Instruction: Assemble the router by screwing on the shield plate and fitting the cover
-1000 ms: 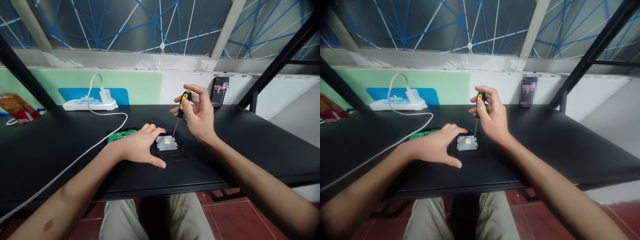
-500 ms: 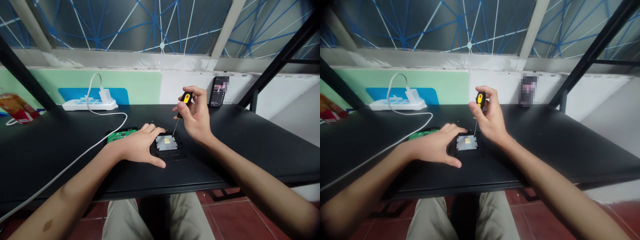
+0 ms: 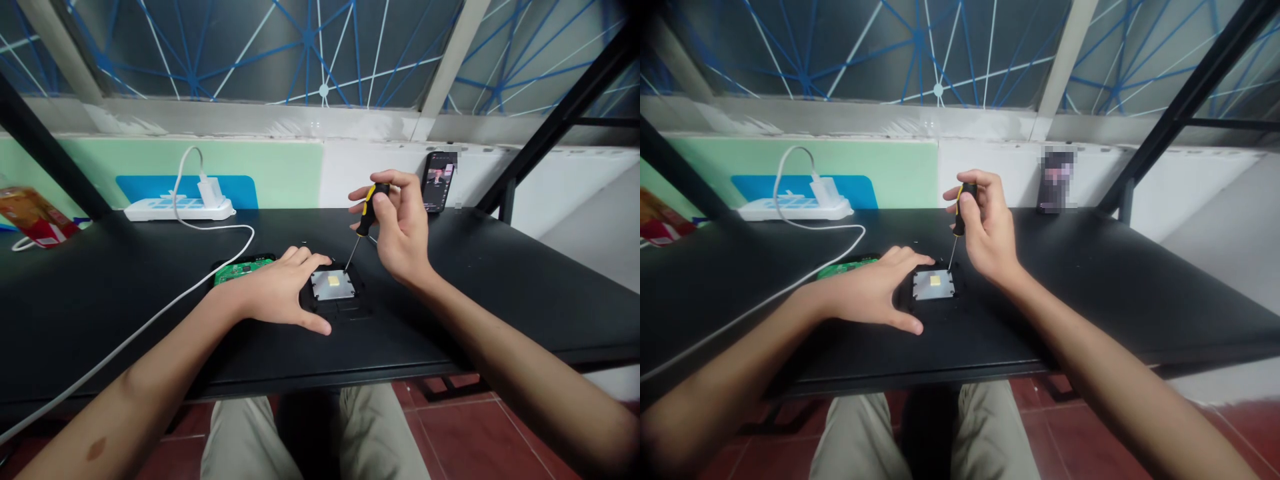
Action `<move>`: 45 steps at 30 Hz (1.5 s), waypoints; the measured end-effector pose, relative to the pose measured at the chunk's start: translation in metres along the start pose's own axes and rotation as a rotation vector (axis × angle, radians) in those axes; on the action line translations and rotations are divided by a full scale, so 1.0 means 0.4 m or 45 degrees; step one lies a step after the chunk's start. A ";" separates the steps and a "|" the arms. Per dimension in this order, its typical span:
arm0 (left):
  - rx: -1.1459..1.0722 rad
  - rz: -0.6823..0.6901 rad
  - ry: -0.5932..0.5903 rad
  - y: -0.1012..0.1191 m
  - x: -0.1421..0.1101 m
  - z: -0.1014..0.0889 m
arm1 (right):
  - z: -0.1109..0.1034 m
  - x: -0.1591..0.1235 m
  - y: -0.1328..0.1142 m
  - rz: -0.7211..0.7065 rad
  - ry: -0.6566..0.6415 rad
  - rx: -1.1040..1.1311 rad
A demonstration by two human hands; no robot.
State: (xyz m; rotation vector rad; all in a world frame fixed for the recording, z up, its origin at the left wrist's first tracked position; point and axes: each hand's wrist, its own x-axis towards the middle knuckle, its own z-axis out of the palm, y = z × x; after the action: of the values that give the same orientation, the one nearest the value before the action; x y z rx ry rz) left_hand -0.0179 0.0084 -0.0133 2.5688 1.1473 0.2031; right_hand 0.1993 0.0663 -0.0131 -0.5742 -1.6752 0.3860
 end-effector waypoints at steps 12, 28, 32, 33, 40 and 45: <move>0.020 0.009 0.013 -0.001 0.001 0.003 | -0.002 0.004 0.013 -0.092 0.041 -0.151; -0.006 -0.008 -0.001 0.000 0.000 0.001 | -0.014 0.004 -0.002 -0.038 -0.038 -0.080; 0.011 0.007 0.005 -0.002 0.001 0.002 | -0.012 0.001 -0.002 -0.019 -0.043 -0.042; 0.018 0.005 0.008 -0.002 0.001 0.002 | -0.010 0.000 0.001 -0.019 -0.040 -0.041; 0.021 0.005 0.005 -0.002 0.000 0.002 | -0.001 0.004 0.020 -0.116 0.084 -0.137; 0.010 0.002 -0.001 -0.004 0.001 0.004 | -0.002 0.004 0.008 -0.094 0.055 -0.112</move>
State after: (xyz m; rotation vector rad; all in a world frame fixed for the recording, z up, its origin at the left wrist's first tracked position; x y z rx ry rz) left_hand -0.0181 0.0092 -0.0154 2.5764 1.1477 0.1989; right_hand 0.2005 0.0698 -0.0135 -0.5795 -1.6732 0.2461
